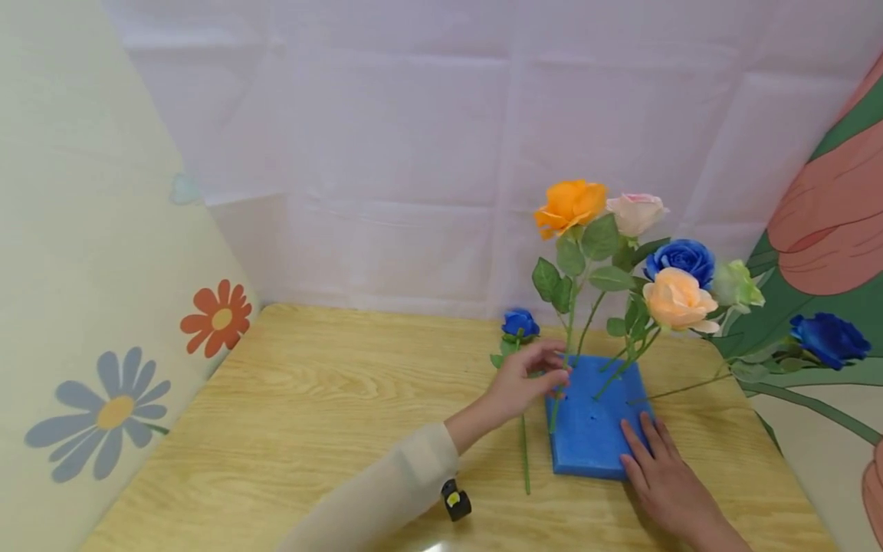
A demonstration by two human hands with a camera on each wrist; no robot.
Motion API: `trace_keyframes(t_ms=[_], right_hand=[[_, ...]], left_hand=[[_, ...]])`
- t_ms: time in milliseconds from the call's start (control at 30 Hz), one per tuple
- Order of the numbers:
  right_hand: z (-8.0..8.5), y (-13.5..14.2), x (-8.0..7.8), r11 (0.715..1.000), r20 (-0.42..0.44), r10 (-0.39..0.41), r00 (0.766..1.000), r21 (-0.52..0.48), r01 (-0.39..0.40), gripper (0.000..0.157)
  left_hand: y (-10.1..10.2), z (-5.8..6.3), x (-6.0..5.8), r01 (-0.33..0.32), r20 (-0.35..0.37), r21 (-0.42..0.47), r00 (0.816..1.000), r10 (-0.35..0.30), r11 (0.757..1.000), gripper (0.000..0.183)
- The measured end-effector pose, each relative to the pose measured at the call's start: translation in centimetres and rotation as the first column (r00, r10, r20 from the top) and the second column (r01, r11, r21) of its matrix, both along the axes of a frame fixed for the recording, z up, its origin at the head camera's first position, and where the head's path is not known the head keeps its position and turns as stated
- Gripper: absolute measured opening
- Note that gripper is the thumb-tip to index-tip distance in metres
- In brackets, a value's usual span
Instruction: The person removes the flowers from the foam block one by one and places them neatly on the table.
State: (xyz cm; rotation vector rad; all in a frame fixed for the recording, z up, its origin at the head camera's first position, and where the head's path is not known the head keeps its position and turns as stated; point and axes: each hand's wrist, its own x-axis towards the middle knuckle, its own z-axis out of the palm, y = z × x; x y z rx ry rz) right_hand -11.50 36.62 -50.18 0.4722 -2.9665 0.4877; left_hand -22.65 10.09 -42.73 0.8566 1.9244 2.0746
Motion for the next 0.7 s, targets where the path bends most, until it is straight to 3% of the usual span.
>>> trace_keyframes(t_ms=[300, 600, 700], right_hand=[[0.1, 0.1, 0.0, 1.0, 0.068, -0.011, 0.998, -0.013, 0.012, 0.054], [0.0, -0.1, 0.2, 1.0, 0.049, -0.013, 0.999, -0.01, 0.013, 0.054], [0.1, -0.1, 0.2, 1.0, 0.033, -0.009, 0.999, -0.007, 0.009, 0.053]], left_hand=[[-1.3, -0.2, 0.0, -0.028, -0.011, -0.005, 1.0, 0.028, 1.0, 0.038], [-2.7, -0.2, 0.3, -0.043, 0.051, -0.005, 0.998, 0.043, 0.999, 0.04], [-3.2, -0.3, 0.3, -0.071, 0.032, -0.032, 0.997, 0.072, 0.997, 0.04]])
